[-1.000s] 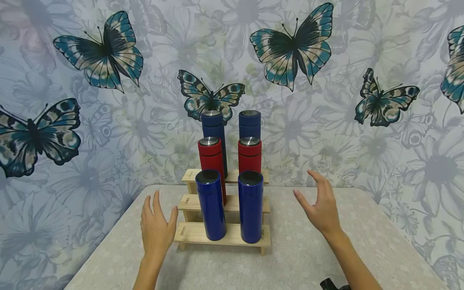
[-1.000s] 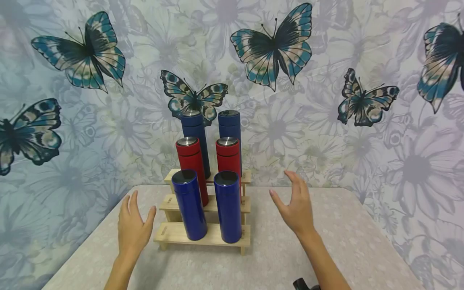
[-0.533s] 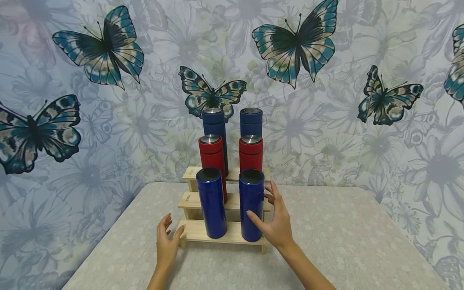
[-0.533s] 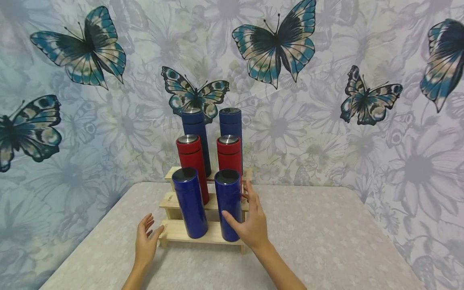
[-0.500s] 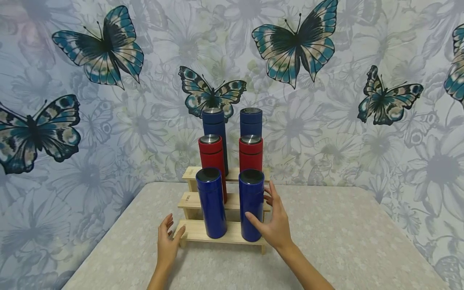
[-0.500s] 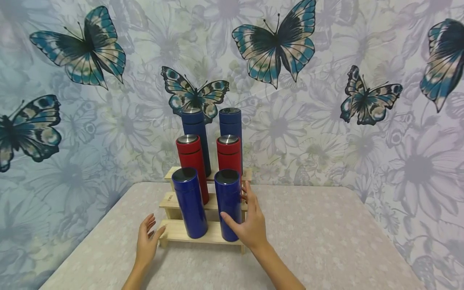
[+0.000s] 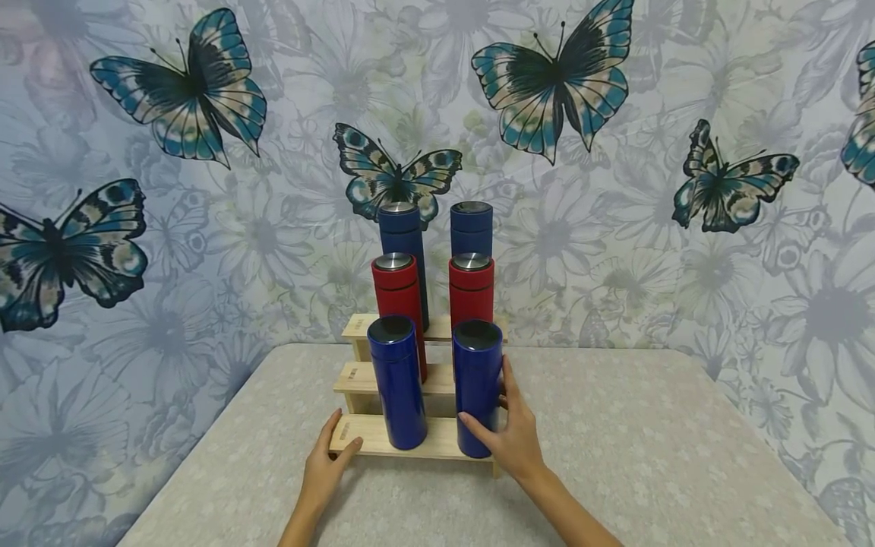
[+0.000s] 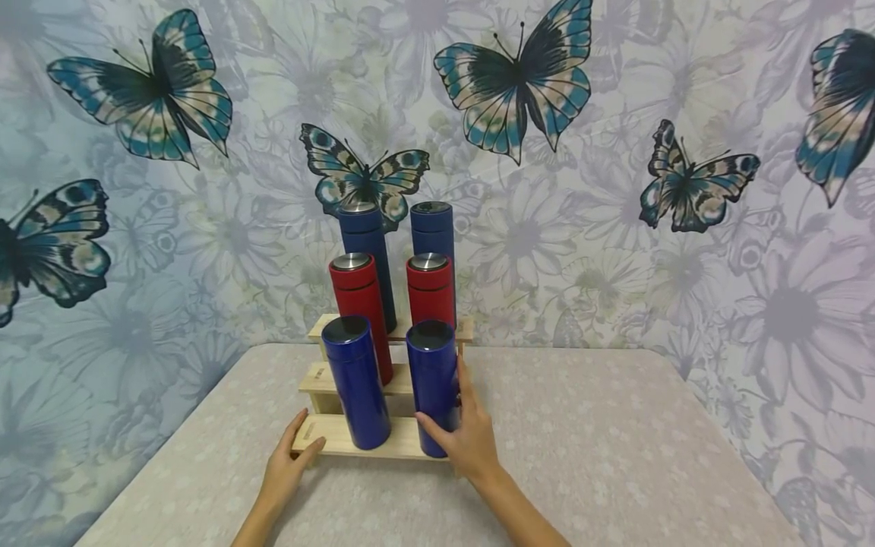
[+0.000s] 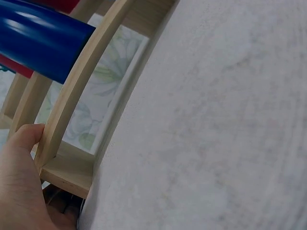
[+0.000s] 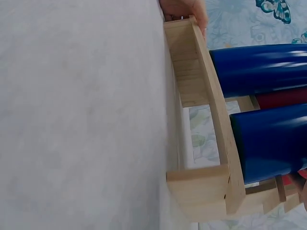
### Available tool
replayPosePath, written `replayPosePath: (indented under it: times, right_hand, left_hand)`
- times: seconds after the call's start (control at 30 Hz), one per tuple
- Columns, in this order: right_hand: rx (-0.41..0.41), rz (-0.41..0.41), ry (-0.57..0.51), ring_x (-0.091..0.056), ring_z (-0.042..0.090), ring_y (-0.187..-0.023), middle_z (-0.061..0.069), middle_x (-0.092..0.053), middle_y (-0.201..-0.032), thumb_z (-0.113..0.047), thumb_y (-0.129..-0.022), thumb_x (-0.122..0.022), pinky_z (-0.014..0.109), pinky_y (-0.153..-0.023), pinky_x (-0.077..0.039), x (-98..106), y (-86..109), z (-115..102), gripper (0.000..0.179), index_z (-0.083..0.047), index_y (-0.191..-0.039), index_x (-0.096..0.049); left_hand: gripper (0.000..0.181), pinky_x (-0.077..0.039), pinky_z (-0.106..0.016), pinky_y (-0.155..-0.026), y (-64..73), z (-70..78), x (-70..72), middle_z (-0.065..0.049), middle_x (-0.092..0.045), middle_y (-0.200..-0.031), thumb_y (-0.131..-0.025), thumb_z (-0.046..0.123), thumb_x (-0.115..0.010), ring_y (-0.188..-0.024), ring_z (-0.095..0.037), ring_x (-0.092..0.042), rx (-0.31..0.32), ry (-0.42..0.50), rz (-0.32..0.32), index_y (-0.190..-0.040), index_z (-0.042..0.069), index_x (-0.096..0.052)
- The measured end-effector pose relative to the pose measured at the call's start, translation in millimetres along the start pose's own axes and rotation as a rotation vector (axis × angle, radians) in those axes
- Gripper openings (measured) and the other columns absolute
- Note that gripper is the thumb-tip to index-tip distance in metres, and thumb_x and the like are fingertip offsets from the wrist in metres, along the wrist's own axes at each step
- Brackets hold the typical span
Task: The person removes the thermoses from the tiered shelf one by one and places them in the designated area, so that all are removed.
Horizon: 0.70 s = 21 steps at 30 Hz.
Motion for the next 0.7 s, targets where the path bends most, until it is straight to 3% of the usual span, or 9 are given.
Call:
replayPosePath:
  times: [0.13,0.33,0.43,0.5,0.6,0.7]
  right_hand:
    - [0.040,0.051,0.024,-0.058,0.024,-0.095,0.017,-0.056,-0.116,-0.014,-0.065,-0.084,0.039,-0.073,-0.052,18,5.1,-2,0.101,0.000,-0.145,-0.022]
    - [0.162,0.219,0.077,-0.055,0.014,-0.100,0.026,-0.056,-0.111,-0.038,-0.078,-0.073,0.019,-0.081,-0.046,55,-1.8,-11,0.090,0.012,-0.137,-0.027]
    - [0.167,0.300,0.071,-0.052,0.006,-0.105,0.034,-0.053,-0.111,-0.022,-0.077,-0.077,0.015,-0.082,-0.043,74,-20.9,-21,0.087,0.014,-0.136,-0.024]
    - [0.124,0.329,0.063,-0.053,0.011,-0.107,0.035,-0.052,-0.113,-0.003,-0.071,-0.078,0.015,-0.084,-0.042,83,-33.6,-19,0.090,0.013,-0.138,-0.021]
    - [0.029,0.344,0.063,-0.055,0.023,-0.106,0.029,-0.050,-0.122,0.010,-0.062,-0.078,0.025,-0.085,-0.046,89,-45.8,11,0.102,0.003,-0.144,-0.018]
    - [-0.069,0.324,0.050,-0.053,0.037,-0.106,0.024,-0.047,-0.129,0.004,-0.068,-0.078,0.045,-0.084,-0.048,86,-53.2,52,0.103,-0.009,-0.148,-0.015]
  left_hand:
    - [0.075,-0.027,-0.052,-0.103,-1.5,-0.1,-1.1,-0.021,-0.026,-0.147,-0.090,0.039,-0.059,-0.131,-0.041,-0.027,0.037,-0.024,0.008,-0.147,0.012,-0.020]
    - [0.075,-0.030,-0.053,-0.101,0.4,-1.2,1.8,-0.021,-0.029,-0.146,-0.089,0.043,-0.058,-0.129,-0.042,-0.031,0.068,-0.053,0.018,-0.148,0.015,-0.021]
    - [0.075,-0.032,-0.052,-0.100,-0.4,-0.6,2.8,-0.022,-0.030,-0.145,-0.089,0.042,-0.059,-0.128,-0.041,-0.033,0.056,-0.047,0.018,-0.147,0.014,-0.021]
    - [0.074,-0.032,-0.052,-0.100,-0.6,0.6,2.5,-0.022,-0.029,-0.145,-0.090,0.040,-0.059,-0.128,-0.041,-0.033,0.045,-0.042,0.015,-0.147,0.012,-0.021]
    - [0.073,-0.031,-0.053,-0.100,-0.7,1.1,1.4,-0.023,-0.028,-0.145,-0.091,0.039,-0.058,-0.128,-0.042,-0.032,0.040,-0.037,0.006,-0.147,0.012,-0.021]
    - [0.072,-0.031,-0.054,-0.099,-0.6,-0.3,1.0,-0.023,-0.029,-0.145,-0.091,0.040,-0.057,-0.128,-0.043,-0.032,0.045,-0.040,0.006,-0.147,0.013,-0.021]
Point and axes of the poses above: each hand's wrist, its own y-axis away from the middle knuckle, its own x-axis out of the back of the hand, z = x × y, the point moved 3 cm from there along -y, towards the middle knuckle
